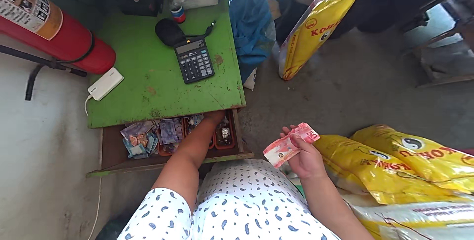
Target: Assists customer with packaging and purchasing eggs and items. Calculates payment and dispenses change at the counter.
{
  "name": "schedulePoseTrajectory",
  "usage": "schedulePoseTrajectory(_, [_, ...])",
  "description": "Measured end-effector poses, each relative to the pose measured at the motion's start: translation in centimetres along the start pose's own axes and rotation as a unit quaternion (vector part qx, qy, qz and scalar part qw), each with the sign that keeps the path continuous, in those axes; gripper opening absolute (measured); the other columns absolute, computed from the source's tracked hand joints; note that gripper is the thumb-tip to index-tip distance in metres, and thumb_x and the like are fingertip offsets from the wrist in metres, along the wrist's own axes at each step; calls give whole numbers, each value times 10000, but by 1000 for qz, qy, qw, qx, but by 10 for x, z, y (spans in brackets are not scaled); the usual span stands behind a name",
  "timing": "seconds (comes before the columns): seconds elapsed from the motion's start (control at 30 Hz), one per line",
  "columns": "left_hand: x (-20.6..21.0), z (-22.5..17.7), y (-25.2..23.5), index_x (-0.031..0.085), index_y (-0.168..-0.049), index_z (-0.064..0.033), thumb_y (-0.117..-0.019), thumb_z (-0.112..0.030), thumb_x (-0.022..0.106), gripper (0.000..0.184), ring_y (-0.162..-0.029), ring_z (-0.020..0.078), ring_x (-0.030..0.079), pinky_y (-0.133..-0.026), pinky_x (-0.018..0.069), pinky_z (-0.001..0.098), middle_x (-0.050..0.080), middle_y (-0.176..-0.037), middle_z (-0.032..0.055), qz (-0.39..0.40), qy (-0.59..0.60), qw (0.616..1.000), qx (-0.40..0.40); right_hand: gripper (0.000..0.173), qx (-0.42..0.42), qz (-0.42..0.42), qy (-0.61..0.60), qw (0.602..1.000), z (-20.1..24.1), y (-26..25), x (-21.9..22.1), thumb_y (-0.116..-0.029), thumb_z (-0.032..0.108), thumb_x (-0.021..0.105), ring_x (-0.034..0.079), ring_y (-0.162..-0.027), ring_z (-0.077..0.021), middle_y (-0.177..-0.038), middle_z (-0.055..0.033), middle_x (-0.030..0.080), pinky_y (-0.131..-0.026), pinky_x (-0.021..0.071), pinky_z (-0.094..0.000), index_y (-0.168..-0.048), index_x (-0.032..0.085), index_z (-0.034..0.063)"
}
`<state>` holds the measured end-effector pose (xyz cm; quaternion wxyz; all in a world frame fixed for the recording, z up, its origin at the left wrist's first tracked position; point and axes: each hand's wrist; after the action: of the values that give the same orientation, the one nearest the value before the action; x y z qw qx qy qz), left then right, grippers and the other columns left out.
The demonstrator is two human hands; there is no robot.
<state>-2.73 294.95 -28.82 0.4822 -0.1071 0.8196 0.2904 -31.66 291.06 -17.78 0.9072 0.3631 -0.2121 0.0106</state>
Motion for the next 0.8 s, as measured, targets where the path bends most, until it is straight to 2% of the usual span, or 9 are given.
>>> schedulePoseTrajectory(0.1, [-1,1,0,590,-1411,-89,-1021,-492,534,564,-1384,418,494,-1108,376,688,575,-1437,219,22,-12,1000,-4,271,10,20,14,1000,-2,-3,15,-1093,53,361,745,-943,-180,-1110,-90,731,-812,632,-331,-1324,501,27])
schedulePoseTrajectory(0.2, [-10,-1,5,610,-1385,-77,-1017,-345,605,456,-1359,447,508,-1088,386,704,580,-1423,234,70,-9,997,-17,280,30,31,24,999,-5,-7,32,-1092,47,364,742,-954,-186,-1126,-101,723,-819,630,-337,-1340,492,19])
schedulePoseTrajectory(0.23, [-15,-4,6,602,-1395,-73,-1023,-340,600,458,-1369,439,502,-1100,381,691,572,-1435,232,83,-6,996,-25,278,35,32,24,999,-7,-8,38,-1090,43,368,744,-946,-190,-1124,-104,724,-815,632,-340,-1338,492,18])
schedulePoseTrajectory(0.4, [-25,-6,5,598,-1395,-61,-1033,-384,567,485,-1361,432,507,-1092,392,676,575,-1425,236,131,37,990,-39,291,43,43,34,998,-13,-8,55,-1087,37,369,743,-938,-193,-1132,-114,720,-806,631,-335,-1353,485,9])
schedulePoseTrajectory(0.6, [-10,-11,-1,587,-1415,-66,-1028,-429,556,531,-1392,430,483,-1125,371,661,562,-1450,234,116,27,990,-71,293,18,28,29,999,-11,-7,52,-1089,49,363,743,-939,-181,-1141,-99,719,-804,633,-330,-1354,483,17])
schedulePoseTrajectory(0.67, [-11,-8,1,561,-1440,-59,-1041,-407,549,529,-1409,432,464,-1138,359,649,541,-1471,241,116,23,991,-53,286,12,18,22,1000,-11,-8,48,-1088,51,365,743,-937,-174,-1136,-96,723,-801,631,-324,-1345,489,20])
schedulePoseTrajectory(0.8, [-25,12,5,557,-1448,-70,-1017,-521,542,623,-1402,375,488,-1148,378,615,563,-1459,203,93,6,996,3,278,3,2,5,1000,-11,-9,45,-1084,41,375,745,-936,-176,-1133,-95,726,-801,632,-324,-1335,493,16])
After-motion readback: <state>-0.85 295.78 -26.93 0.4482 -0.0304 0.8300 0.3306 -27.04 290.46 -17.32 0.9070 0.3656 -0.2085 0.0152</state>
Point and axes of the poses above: each hand's wrist, its own y-axis away from the middle knuckle, its own x-axis out of the palm, z = x × y
